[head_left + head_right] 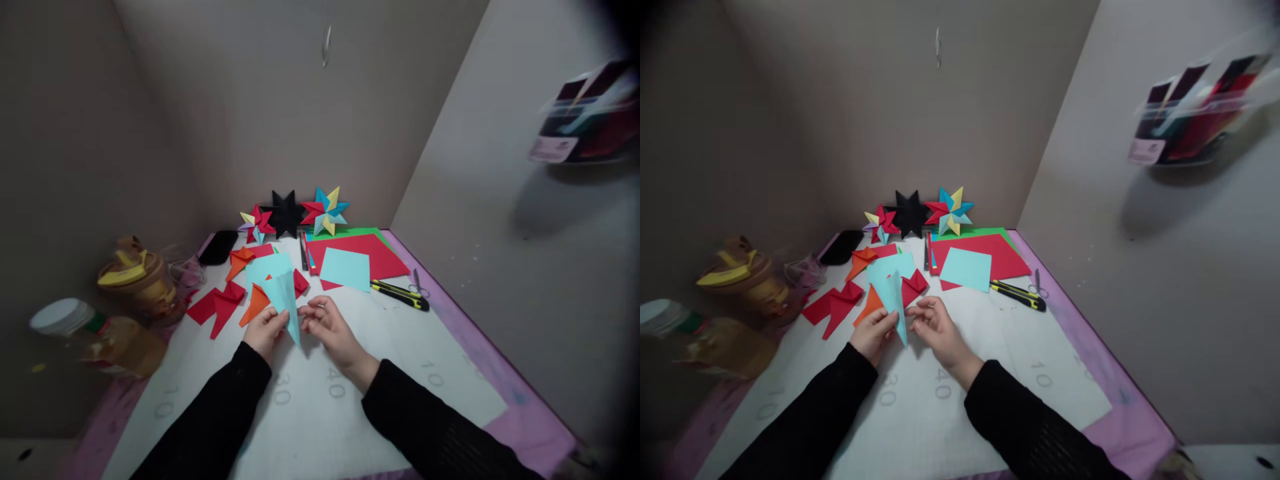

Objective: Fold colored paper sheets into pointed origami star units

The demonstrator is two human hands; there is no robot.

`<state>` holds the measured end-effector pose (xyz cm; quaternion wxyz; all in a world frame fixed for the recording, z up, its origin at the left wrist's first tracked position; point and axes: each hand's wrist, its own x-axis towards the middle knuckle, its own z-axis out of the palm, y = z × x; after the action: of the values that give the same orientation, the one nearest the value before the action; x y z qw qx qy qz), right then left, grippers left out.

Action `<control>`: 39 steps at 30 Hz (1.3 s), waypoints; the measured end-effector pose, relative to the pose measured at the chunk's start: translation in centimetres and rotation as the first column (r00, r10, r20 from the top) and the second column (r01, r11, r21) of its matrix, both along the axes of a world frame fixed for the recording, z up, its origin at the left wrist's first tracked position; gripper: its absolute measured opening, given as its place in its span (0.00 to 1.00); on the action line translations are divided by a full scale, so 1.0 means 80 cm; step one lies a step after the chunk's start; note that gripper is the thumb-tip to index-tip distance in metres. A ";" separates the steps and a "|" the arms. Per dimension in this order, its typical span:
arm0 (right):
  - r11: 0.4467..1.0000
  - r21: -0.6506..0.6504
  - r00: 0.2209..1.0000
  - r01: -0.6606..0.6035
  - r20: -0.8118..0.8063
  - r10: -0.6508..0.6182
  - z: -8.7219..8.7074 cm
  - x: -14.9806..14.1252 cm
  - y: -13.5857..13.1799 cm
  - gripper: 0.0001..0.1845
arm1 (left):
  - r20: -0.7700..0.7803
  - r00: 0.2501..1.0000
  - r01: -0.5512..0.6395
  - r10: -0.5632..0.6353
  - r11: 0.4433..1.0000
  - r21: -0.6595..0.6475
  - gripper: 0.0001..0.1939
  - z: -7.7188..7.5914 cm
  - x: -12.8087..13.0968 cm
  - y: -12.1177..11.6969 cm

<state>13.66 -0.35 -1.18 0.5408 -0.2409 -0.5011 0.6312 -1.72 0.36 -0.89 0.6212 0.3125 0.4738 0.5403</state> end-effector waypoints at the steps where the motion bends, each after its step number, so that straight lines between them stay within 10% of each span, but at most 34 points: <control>1: 1.000 0.011 0.999 -0.016 0.031 0.016 0.000 0.002 0.001 0.15 | 0.013 0.999 0.050 -0.050 0.998 -0.023 0.18 -0.002 -0.001 0.000; 13: 0.936 0.352 0.873 0.012 0.453 -0.181 0.010 0.013 -0.006 0.15 | 0.041 0.936 0.351 -0.351 0.936 0.003 0.14 -0.007 0.009 -0.005; 26: 0.908 0.375 0.840 0.186 0.419 -0.345 0.004 0.017 -0.009 0.11 | -0.112 0.985 0.143 -0.135 0.987 0.069 0.18 -0.012 0.008 -0.004; 33: 0.812 0.521 0.649 0.262 0.528 -0.548 0.000 0.012 -0.006 0.15 | -0.185 0.982 0.066 -0.039 0.988 0.142 0.18 -0.016 0.006 -0.004; 39: 0.819 0.519 0.684 0.245 0.506 -0.526 0.004 0.012 -0.004 0.05 | -0.248 0.966 -0.007 0.070 0.969 0.247 0.13 -0.019 0.006 -0.005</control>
<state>14.65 -0.66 -0.82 0.5022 -0.4207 -0.7089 0.2613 -1.26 -0.03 -2.40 0.5012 0.4439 0.4859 0.5618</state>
